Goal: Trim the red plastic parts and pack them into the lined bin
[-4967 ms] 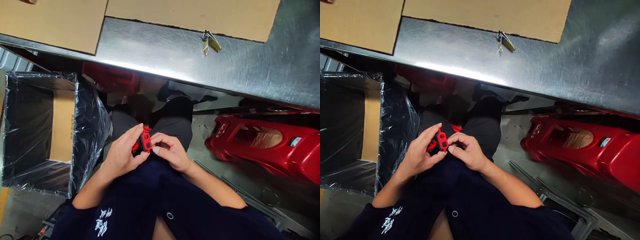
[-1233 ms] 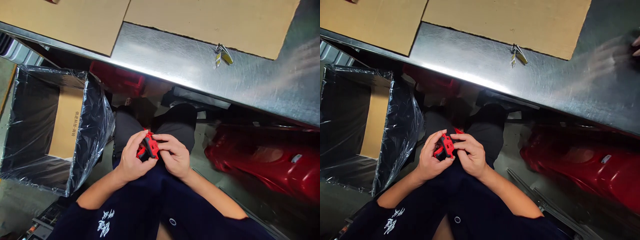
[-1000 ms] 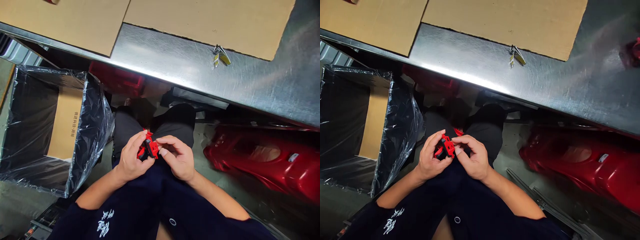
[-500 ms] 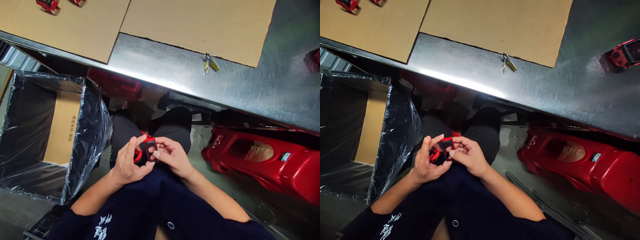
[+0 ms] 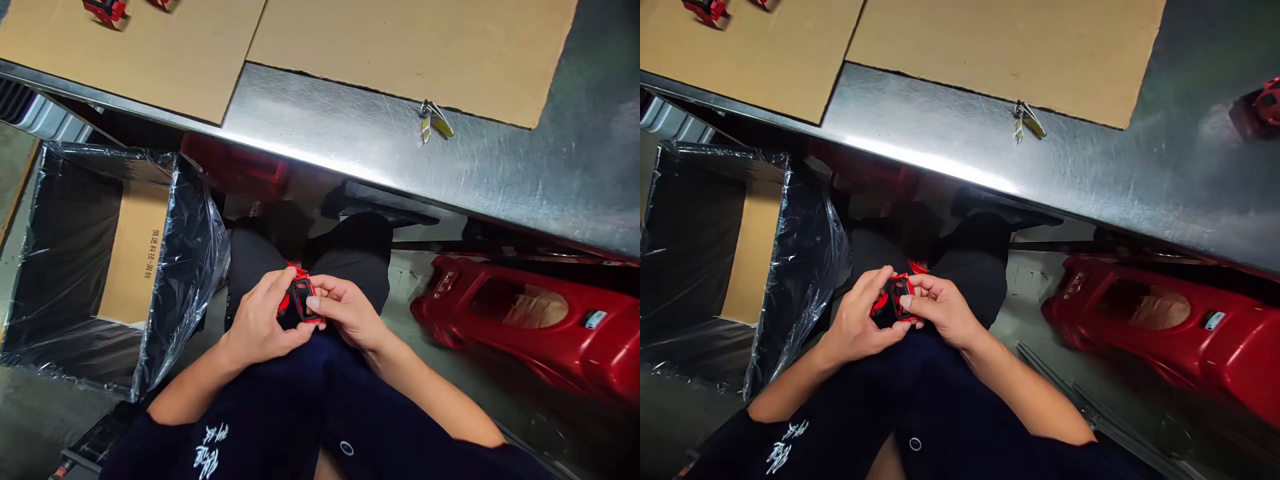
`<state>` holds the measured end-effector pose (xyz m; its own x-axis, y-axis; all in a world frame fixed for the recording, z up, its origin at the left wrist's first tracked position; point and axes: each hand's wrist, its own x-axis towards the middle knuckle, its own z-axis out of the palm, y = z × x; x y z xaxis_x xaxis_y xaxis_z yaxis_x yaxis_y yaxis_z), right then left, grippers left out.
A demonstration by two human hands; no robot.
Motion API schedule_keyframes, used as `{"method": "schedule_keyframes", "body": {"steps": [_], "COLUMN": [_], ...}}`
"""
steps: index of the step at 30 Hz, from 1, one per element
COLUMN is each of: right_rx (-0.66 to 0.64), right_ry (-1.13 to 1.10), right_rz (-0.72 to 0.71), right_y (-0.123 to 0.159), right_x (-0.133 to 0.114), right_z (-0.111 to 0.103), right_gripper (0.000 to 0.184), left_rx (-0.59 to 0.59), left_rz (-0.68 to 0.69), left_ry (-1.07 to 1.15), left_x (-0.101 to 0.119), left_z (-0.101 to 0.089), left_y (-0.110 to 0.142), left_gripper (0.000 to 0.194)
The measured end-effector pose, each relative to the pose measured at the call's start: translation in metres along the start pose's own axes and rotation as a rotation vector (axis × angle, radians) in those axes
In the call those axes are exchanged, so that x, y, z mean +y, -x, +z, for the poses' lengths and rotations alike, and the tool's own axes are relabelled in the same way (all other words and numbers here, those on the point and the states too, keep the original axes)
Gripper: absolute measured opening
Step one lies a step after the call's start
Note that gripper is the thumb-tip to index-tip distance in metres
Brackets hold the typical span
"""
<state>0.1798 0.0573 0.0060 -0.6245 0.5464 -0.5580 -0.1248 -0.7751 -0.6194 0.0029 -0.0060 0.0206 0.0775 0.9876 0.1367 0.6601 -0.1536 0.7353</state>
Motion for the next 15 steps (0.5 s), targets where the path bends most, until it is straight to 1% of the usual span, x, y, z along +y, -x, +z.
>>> {"method": "schedule_keyframes", "body": {"steps": [3, 5, 6, 7, 8, 9, 10, 12, 13, 14, 15], "right_rx": [0.043, -0.002, -0.023, -0.016, 0.039, 0.151, 0.313, 0.729, 0.876, 0.964, 1.005], "right_ry": [0.128, 0.204, 0.257, 0.331, 0.431, 0.545, 0.680, 0.928, 1.019, 1.100, 1.175], "right_rz": [-0.043, -0.077, -0.104, -0.150, -0.223, -0.330, -0.467, -0.769, -0.876, -0.911, -0.902], "right_y": [-0.001, 0.001, 0.003, 0.006, 0.009, 0.013, 0.016, 0.019, 0.017, 0.012, 0.004], "right_x": [0.005, 0.001, -0.005, -0.015, -0.029, -0.046, -0.066, -0.109, -0.129, -0.147, -0.163], "right_z": [0.003, 0.001, -0.003, -0.008, -0.015, -0.024, -0.035, -0.060, -0.072, -0.083, -0.092], "right_gripper": [0.040, 0.041, 0.042, 0.042, 0.042, 0.041, 0.038, 0.033, 0.035, 0.038, 0.042], "left_rx": [-0.073, -0.085, -0.085, -0.091, -0.106, -0.131, -0.163, -0.221, -0.237, -0.239, -0.234], "left_rz": [-0.037, -0.075, -0.103, -0.137, -0.169, -0.204, -0.239, -0.307, -0.341, -0.372, -0.395], "left_ry": [0.011, 0.070, 0.127, 0.215, 0.337, 0.492, 0.666, 1.002, 1.134, 1.232, 1.300], "left_x": [-0.004, -0.008, -0.011, -0.015, -0.019, -0.023, -0.027, -0.032, -0.033, -0.033, -0.031], "left_z": [0.000, 0.001, 0.001, 0.001, 0.001, 0.001, 0.002, 0.004, 0.007, 0.010, 0.014], "left_y": [0.000, 0.000, 0.000, 0.000, 0.001, 0.001, 0.002, 0.004, 0.005, 0.006, 0.006], "left_gripper": [0.071, 0.068, 0.067, 0.065, 0.064, 0.063, 0.063, 0.071, 0.076, 0.079, 0.081]}}
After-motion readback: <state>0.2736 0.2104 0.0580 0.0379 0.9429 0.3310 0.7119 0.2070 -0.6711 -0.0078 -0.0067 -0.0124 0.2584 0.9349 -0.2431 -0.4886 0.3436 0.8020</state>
